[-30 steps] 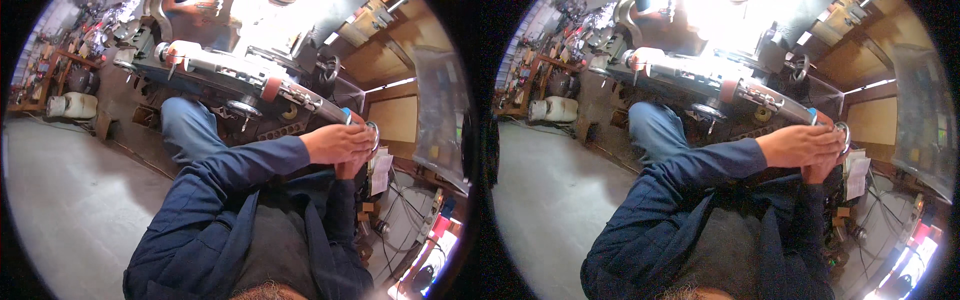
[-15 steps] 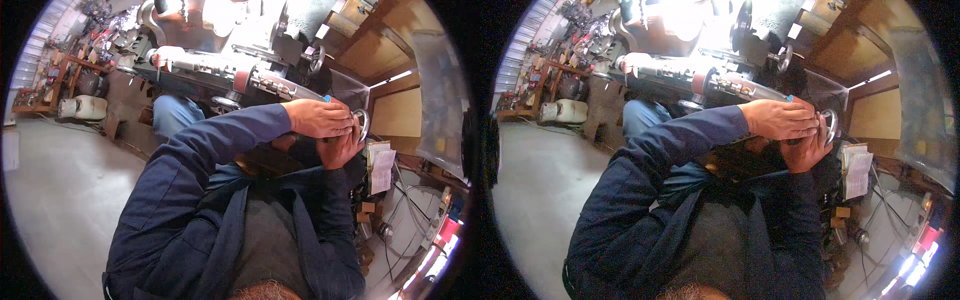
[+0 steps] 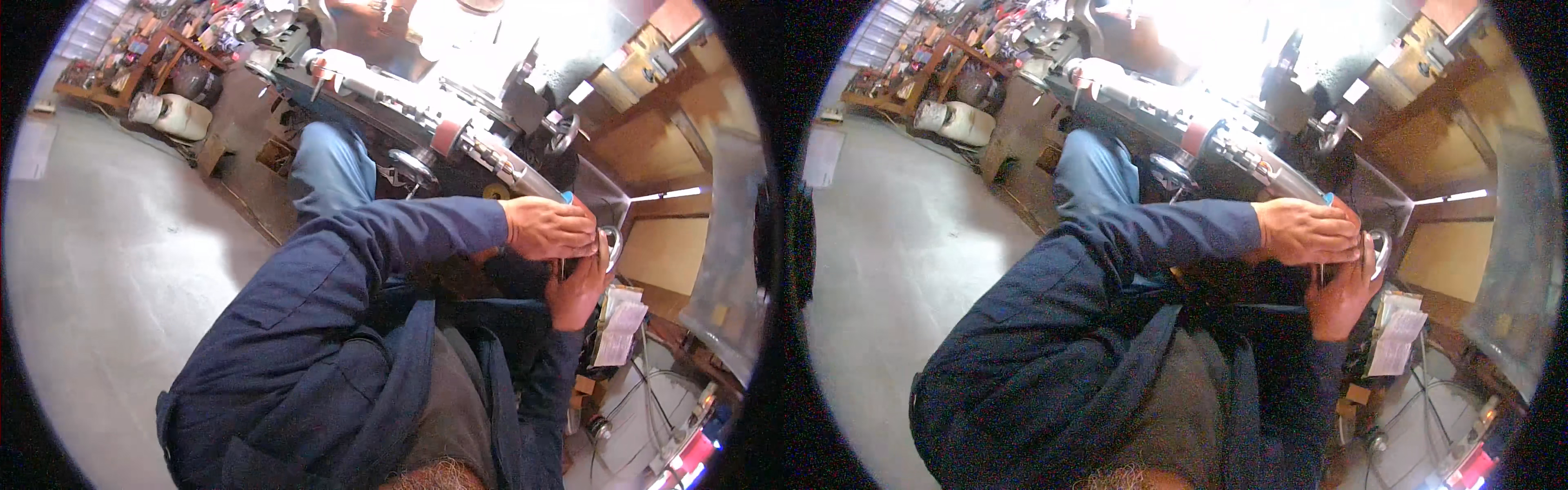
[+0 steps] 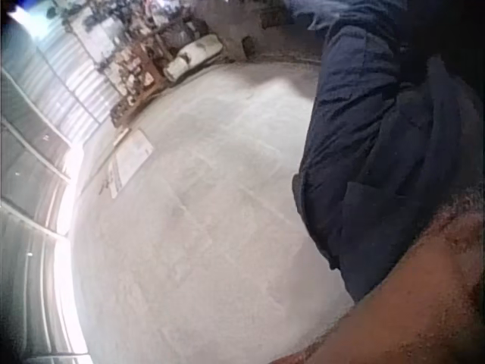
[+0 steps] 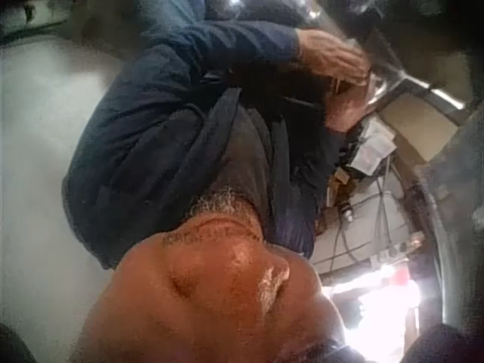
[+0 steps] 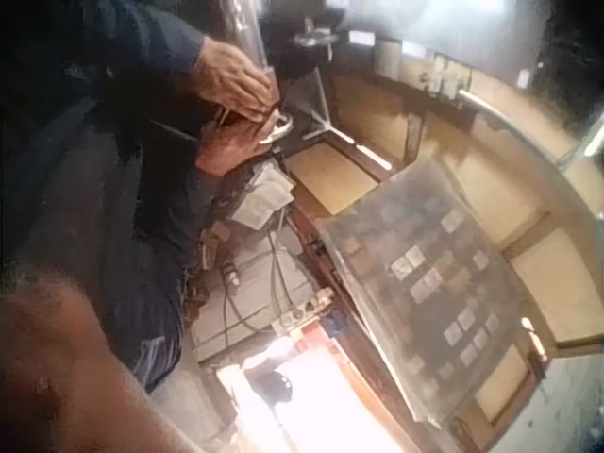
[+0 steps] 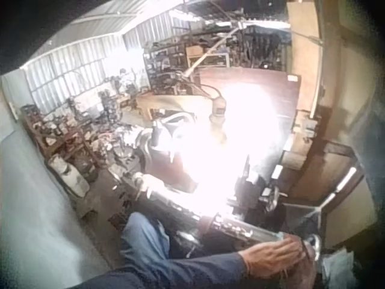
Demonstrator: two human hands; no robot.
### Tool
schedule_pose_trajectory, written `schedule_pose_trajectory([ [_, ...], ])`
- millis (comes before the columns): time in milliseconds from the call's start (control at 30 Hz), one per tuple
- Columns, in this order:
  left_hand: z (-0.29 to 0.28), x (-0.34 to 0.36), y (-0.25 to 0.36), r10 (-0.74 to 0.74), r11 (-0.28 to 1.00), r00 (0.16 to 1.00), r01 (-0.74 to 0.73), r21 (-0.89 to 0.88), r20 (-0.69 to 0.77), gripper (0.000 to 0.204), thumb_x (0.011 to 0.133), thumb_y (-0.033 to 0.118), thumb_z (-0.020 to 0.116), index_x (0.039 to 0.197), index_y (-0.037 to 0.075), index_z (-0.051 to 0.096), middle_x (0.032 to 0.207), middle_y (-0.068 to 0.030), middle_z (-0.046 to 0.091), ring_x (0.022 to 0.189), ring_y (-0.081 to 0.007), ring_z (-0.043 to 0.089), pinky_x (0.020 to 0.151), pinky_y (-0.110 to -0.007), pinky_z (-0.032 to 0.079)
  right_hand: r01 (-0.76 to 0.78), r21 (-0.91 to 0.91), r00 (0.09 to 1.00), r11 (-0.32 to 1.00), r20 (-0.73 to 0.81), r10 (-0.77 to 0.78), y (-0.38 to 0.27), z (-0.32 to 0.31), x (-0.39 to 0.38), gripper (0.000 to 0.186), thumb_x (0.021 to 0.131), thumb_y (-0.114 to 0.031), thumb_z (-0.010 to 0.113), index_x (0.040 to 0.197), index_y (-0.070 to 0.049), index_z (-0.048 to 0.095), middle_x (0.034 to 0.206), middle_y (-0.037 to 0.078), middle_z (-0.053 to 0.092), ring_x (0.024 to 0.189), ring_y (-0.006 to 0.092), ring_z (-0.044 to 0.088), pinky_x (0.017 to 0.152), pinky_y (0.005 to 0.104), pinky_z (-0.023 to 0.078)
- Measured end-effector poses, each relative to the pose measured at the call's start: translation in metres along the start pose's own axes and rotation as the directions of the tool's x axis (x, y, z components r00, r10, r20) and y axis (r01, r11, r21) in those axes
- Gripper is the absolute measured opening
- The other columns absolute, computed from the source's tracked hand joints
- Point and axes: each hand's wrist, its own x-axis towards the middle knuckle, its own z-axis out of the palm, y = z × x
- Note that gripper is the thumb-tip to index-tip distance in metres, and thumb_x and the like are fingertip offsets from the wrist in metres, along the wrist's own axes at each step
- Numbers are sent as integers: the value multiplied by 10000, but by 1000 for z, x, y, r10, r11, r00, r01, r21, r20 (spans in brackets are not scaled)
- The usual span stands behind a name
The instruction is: The person measures a metal component with calipers, polishes a cylindrical engine part using a belt sander, and then cleans metal shavings from a dustpan into a bag.
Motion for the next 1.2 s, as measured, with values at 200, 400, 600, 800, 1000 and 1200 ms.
schedule_pose_trajectory([
  [200,-83,-35,9,-524,815,851,511,-272,27,663,793,558,701,1301,139,627,1365,-121,568,1300,-326,507,1082,-505,383,-67,-36,965,997,253,74,-34,-62,10,955,683,-152,679,1526,46,277,1580,245,339,1481,380,317,1206,577,167],
  [400,-228,-176,-124,-700,101,-309,850,-517,-644,275,953,205,656,1069,-42,629,940,-111,674,773,-180,654,705,-302,535,86,183,993,979,67,-100,-74,-47,54,835,729,-49,637,1505,57,348,1462,263,478,1373,406,445,1169,489,323],
  [600,-250,-304,-201,-806,-502,-565,494,-709,177,462,909,507,703,945,50,647,834,-92,693,596,-146,644,465,-272,477,115,-18,843,993,531,-88,-81,3,125,569,721,-27,686,1267,33,537,1160,242,646,1082,389,641,927,475,515],
  [800,-238,-316,-195,-882,-321,-417,186,-929,221,278,919,290,692,981,35,598,820,-73,664,639,-179,673,515,-285,571,62,-25,865,998,500,-41,-74,37,139,239,714,-45,683,935,0,603,837,253,685,821,445,688,746,529,562],
  [1000,-230,-311,-183,-958,-103,-265,-44,-994,111,192,910,193,642,1010,34,603,909,-99,674,726,-241,705,577,-348,610,-21,-42,841,999,539,41,-87,31,145,215,696,-73,685,897,-10,643,864,263,700,861,438,697,798,504,567],
  [1200,-241,-332,-180,-950,-217,-205,-101,-971,234,253,991,279,613,1080,43,611,992,-113,685,847,-291,723,681,-377,646,-32,-48,834,998,549,53,-89,28,146,275,683,-84,689,948,-15,660,861,263,702,860,437,696,795,500,567],
])
